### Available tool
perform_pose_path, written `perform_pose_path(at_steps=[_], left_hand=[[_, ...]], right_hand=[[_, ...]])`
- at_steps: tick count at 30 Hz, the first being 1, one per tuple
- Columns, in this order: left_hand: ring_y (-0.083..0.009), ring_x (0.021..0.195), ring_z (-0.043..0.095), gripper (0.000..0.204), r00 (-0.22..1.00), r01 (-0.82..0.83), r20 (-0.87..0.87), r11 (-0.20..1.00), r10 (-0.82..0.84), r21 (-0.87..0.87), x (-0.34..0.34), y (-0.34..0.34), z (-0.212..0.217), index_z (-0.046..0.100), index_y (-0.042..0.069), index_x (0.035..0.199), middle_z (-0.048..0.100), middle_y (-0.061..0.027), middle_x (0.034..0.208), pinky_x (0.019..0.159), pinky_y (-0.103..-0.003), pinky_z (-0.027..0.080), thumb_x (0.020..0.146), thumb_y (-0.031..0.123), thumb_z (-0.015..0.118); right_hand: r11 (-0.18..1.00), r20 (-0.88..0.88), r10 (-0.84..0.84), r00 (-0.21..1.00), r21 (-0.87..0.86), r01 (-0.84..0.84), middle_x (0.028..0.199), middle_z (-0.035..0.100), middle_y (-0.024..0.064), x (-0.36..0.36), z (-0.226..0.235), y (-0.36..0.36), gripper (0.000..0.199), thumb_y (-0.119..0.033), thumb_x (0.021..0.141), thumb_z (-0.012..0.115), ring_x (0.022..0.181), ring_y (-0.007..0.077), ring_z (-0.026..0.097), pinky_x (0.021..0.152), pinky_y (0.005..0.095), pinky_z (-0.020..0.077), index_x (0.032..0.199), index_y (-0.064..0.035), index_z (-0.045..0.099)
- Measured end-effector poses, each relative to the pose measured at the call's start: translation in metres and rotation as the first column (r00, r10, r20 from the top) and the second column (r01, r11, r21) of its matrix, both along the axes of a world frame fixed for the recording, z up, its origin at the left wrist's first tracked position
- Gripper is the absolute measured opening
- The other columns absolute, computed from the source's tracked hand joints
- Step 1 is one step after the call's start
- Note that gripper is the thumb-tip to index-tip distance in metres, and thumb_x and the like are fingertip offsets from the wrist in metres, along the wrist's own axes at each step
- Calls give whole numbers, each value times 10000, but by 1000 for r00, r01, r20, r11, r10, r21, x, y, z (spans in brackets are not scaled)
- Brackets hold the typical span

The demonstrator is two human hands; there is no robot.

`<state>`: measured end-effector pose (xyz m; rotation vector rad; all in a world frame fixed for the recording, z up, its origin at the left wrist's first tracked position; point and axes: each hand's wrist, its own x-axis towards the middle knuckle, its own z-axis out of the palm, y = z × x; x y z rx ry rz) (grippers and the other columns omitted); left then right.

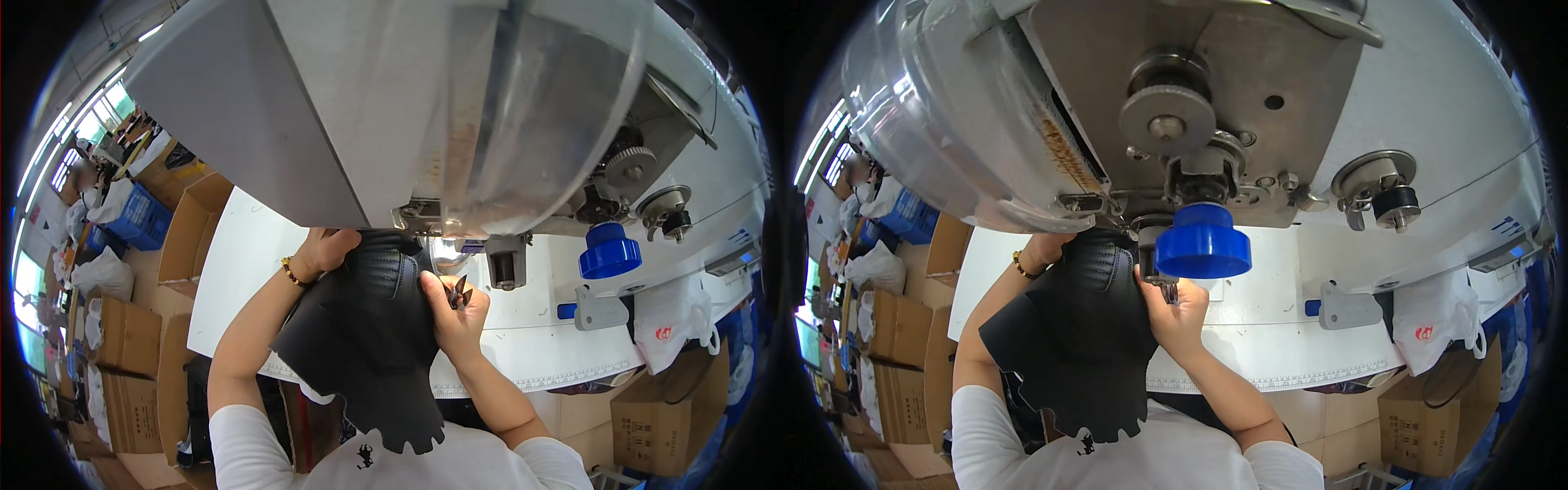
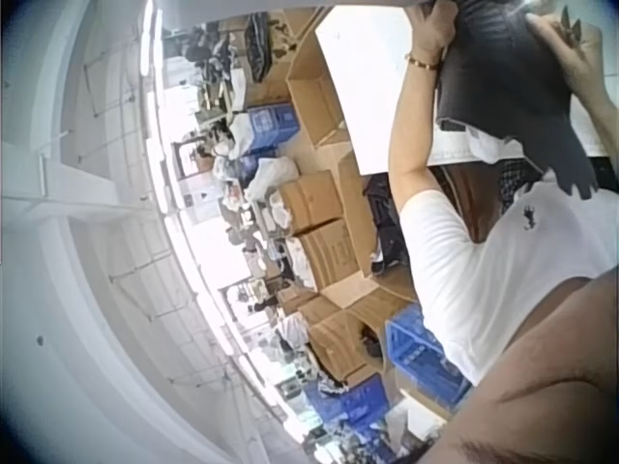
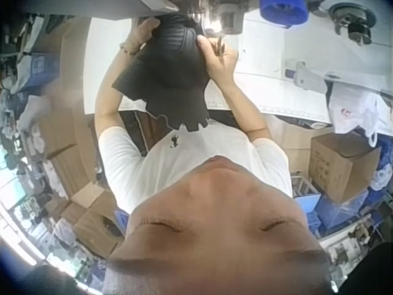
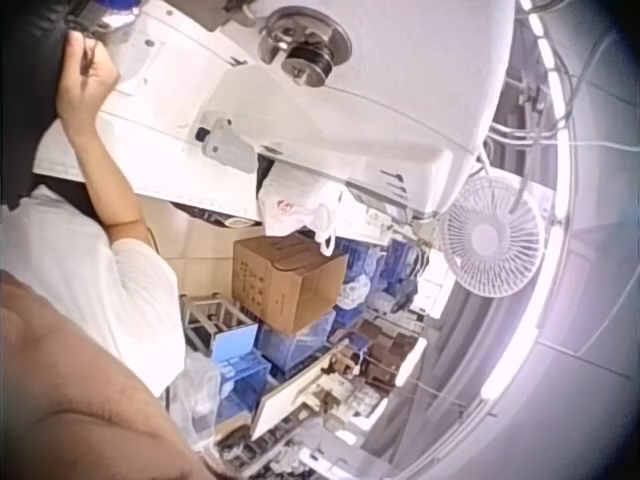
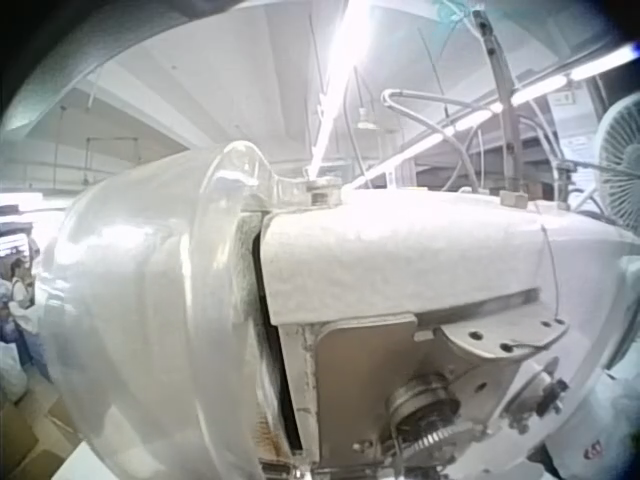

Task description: Stitch the upper part of a black boot using a heavy-duty sewing machine.

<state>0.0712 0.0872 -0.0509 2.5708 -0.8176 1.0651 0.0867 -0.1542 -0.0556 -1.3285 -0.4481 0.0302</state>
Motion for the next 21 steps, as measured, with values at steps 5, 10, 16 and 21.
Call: perform_pose_path(at_steps=[5,10,16,21], left_hand=[[-306,614,487,123,999,-16,-51,989,8,-150,7,-9,6,524,2,651,522,-134,728,572,-342,417,560,-69,568],[-286,657,495,112,997,-71,-49,942,58,-329,20,-22,31,522,0,691,524,-126,763,601,-334,416,595,-47,559],[-262,708,505,106,991,-131,-57,839,119,-528,28,-41,56,519,-3,739,527,-116,805,637,-324,415,638,-21,548],[-242,751,514,107,984,-172,-83,729,156,-663,26,-53,78,517,-5,779,529,-108,840,666,-315,414,674,1,539]], right_hand=[[1000,9,-30,1000,-9,30,466,424,-59,0,3,2,308,-99,757,665,449,23,332,418,218,241,509,-31,495],[998,28,-66,997,10,65,462,399,-52,2,17,8,350,-83,742,676,441,36,333,423,232,247,490,-38,437],[994,-15,-106,994,-3,106,463,404,-50,0,15,13,350,-102,740,684,435,45,333,421,239,257,497,-44,439],[990,-17,-142,990,2,142,482,375,-69,2,15,14,351,-118,758,672,456,30,304,427,222,229,506,-54,436]])
